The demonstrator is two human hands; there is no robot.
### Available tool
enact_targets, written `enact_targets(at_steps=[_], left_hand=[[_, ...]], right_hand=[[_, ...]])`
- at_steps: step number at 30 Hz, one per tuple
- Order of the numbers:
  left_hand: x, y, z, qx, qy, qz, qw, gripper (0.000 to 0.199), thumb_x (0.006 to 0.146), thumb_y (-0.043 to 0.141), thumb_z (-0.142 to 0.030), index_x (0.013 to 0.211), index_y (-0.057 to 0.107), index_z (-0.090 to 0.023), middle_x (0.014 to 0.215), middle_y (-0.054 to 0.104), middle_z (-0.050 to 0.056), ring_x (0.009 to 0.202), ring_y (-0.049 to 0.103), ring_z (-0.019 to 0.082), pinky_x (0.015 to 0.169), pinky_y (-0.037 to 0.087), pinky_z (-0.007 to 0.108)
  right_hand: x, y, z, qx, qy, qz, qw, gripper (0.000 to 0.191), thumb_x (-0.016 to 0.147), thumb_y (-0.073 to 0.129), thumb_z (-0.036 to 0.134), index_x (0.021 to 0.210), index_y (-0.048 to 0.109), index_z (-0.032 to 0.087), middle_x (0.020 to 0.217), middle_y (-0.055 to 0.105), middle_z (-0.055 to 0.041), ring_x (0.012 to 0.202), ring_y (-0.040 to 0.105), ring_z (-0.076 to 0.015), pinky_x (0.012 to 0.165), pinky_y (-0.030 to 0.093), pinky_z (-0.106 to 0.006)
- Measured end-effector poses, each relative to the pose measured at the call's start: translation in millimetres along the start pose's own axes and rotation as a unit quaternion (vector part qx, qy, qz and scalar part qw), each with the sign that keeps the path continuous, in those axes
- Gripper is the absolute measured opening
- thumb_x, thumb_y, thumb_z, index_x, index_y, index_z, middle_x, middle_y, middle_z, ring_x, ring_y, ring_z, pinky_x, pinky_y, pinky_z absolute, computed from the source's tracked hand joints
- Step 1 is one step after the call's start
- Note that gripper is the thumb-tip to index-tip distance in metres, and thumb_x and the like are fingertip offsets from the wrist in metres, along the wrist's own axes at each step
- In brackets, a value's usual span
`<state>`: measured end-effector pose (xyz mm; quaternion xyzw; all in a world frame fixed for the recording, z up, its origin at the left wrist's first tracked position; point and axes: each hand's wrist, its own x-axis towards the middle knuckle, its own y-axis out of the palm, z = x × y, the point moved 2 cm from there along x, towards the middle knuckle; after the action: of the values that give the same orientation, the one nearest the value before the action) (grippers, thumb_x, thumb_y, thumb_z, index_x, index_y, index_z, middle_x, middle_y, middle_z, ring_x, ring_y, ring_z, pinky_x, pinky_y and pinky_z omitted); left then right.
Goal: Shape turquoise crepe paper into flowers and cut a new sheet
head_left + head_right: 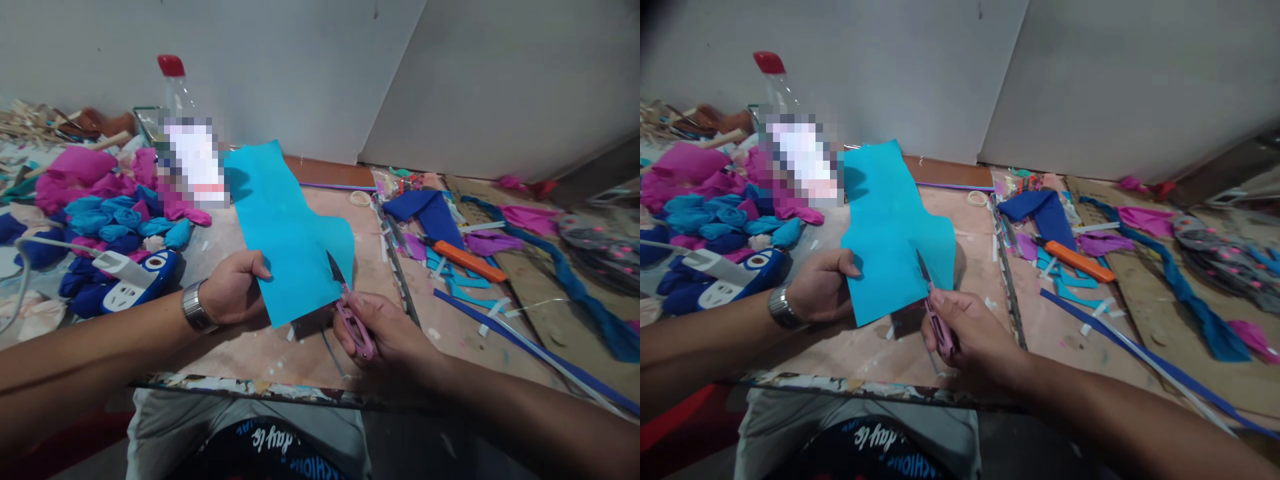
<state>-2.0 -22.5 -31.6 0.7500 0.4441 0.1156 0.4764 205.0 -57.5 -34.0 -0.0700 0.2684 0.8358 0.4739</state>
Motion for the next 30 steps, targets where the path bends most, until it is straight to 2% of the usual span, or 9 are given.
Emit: enact_targets(at_steps=[3, 8, 13, 19, 30], left_hand=[[-0.1, 1.3, -0.2, -0.002, -0.005, 0.000, 1.000, 0.072, 0.062, 0.049, -0.013, 0.132, 0.056, 0.003, 0.109, 0.075, 0.023, 0.119, 0.065, 0.041, 0.103, 0.048, 0.058], [0.3, 5.8, 0.4, -0.003, 0.005, 0.019, 1.000, 0.072, 0.061, 0.048, -0.015, 0.130, 0.058, 0.002, 0.108, 0.075, 0.024, 0.121, 0.063, 0.042, 0.103, 0.048, 0.058], [-0.3, 7.5, 0.4, -0.004, 0.010, 0.029, 1.000, 0.064, 0.063, 0.048, -0.016, 0.123, 0.064, 0.000, 0.102, 0.076, 0.022, 0.120, 0.064, 0.041, 0.104, 0.048, 0.058], [-0.6, 8.0, 0.6, -0.008, 0.003, 0.010, 1.000, 0.071, 0.061, 0.048, -0.016, 0.129, 0.061, 0.001, 0.107, 0.075, 0.023, 0.122, 0.063, 0.043, 0.104, 0.047, 0.059], [-1.2, 7.2, -1.6, -0.008, 0.011, 0.009, 1.000, 0.070, 0.062, 0.048, -0.015, 0.128, 0.062, 0.002, 0.103, 0.077, 0.021, 0.121, 0.064, 0.042, 0.103, 0.050, 0.057]], right_hand=[[0.9, -1.8, -1.4, -0.024, 0.010, -0.001, 1.000, 0.056, 0.087, 0.063, 0.067, 0.065, 0.060, 0.016, 0.045, 0.047, 0.0053, 0.035, 0.029, -0.0046, 0.036, 0.015, -0.021], [2.3, -0.1, 2.4, -0.016, -0.010, 0.000, 1.000, 0.048, 0.081, 0.073, 0.064, 0.084, 0.067, 0.016, 0.052, 0.055, 0.0053, 0.037, 0.032, -0.0051, 0.035, 0.020, -0.020], [2.0, 1.5, 4.0, -0.020, -0.009, 0.004, 1.000, 0.047, 0.082, 0.072, 0.063, 0.083, 0.068, 0.015, 0.052, 0.055, 0.0048, 0.038, 0.033, -0.0052, 0.036, 0.019, -0.020], [1.9, 1.9, 3.7, -0.025, -0.012, -0.005, 1.000, 0.048, 0.083, 0.071, 0.063, 0.084, 0.069, 0.015, 0.050, 0.053, 0.0051, 0.038, 0.032, -0.0052, 0.037, 0.018, -0.021], [1.8, 0.8, 3.7, -0.020, -0.009, -0.006, 1.000, 0.048, 0.084, 0.071, 0.062, 0.083, 0.068, 0.014, 0.048, 0.053, 0.0055, 0.037, 0.032, -0.0047, 0.037, 0.018, -0.020]])
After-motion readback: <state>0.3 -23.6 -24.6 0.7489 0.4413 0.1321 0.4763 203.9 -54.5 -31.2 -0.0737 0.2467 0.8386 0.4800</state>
